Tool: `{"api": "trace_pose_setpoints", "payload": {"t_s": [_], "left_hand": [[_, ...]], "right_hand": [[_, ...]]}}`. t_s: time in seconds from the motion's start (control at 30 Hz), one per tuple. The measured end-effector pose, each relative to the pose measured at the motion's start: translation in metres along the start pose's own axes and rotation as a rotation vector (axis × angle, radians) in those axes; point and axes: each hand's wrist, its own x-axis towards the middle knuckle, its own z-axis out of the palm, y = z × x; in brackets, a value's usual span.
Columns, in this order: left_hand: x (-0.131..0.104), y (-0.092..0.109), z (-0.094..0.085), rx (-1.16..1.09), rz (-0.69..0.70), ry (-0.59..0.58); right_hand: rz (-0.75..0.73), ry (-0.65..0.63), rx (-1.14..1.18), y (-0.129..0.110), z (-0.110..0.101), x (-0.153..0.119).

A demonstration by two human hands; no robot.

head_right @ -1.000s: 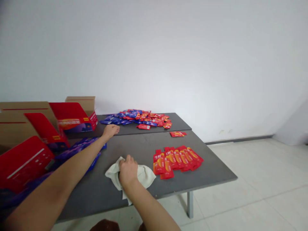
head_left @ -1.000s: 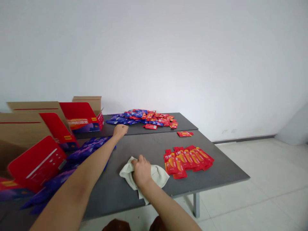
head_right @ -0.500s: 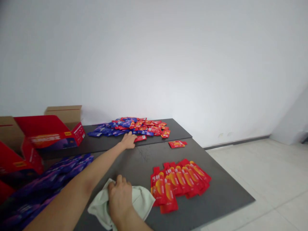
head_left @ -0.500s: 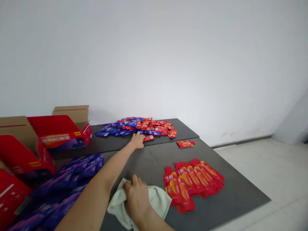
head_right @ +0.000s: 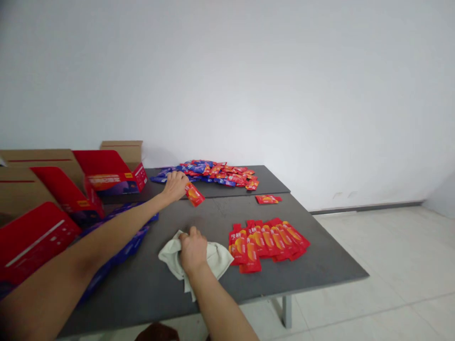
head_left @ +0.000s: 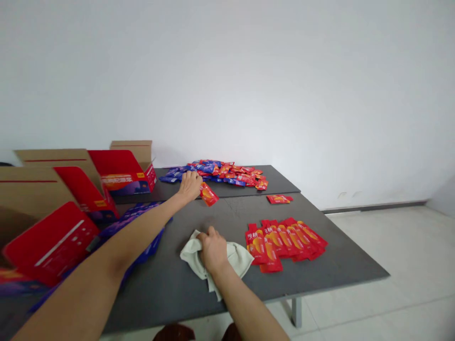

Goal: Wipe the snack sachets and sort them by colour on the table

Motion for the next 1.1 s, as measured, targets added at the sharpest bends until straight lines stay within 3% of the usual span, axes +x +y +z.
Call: {"api": "trace_pose_setpoints", "payload": {"t_s": [0.13, 0.23, 0.33, 0.47, 0.53, 0.63, 0.8, 0.87, 0.93, 1.03, 1.1], "left_hand": [[-0.021, -0.024, -0.04, -0.11, 0.244, -0.251], [-0.053, -0.034, -0.051, -0.301, 0.353, -0.336], [-0.09, -0.028, -0.04, -0.525, 0.318, -0.423], [-0.13, -0.002, -0.01, -0.602, 0.117, -0.592], [-0.143, 0.009, 0.001, -0.517, 0.025, -0.529], [-0.157, 0.013, -0.001, -0.416, -0.155, -0.299], [-0.208, 0.023, -0.045, -0.331, -0.271, 0.08], [-0.233, 0.044, -0.058, -0.239, -0.333, 0.063], [-0.255, 0.072, -0.061, -0.165, -0.31, 0.0], [-0.279, 0.109, -0.049, -0.125, -0.223, 0.042], [-0.289, 0.121, -0.039, -0.164, -0.158, -0.003]], "right_hand": [[-0.017, 0.026, 0.075, -0.001, -0.013, -0.008], [-0.082, 0.125, 0.192, -0.003, -0.033, -0.027], [-0.127, 0.173, 0.31, -0.008, -0.057, -0.053], [-0.121, 0.216, 0.364, -0.014, -0.078, -0.076], [-0.086, 0.233, 0.327, -0.013, -0.078, -0.078], [-0.049, 0.215, 0.229, -0.003, -0.067, -0.075], [-0.127, 0.168, 0.12, 0.013, -0.062, -0.062], [-0.158, 0.181, 0.12, 0.014, -0.069, -0.051], [-0.199, 0.194, 0.128, 0.012, -0.078, -0.04], [-0.336, 0.126, 0.136, 0.006, -0.083, -0.026], [-0.456, 0.034, 0.135, 0.001, -0.077, -0.02]]}}
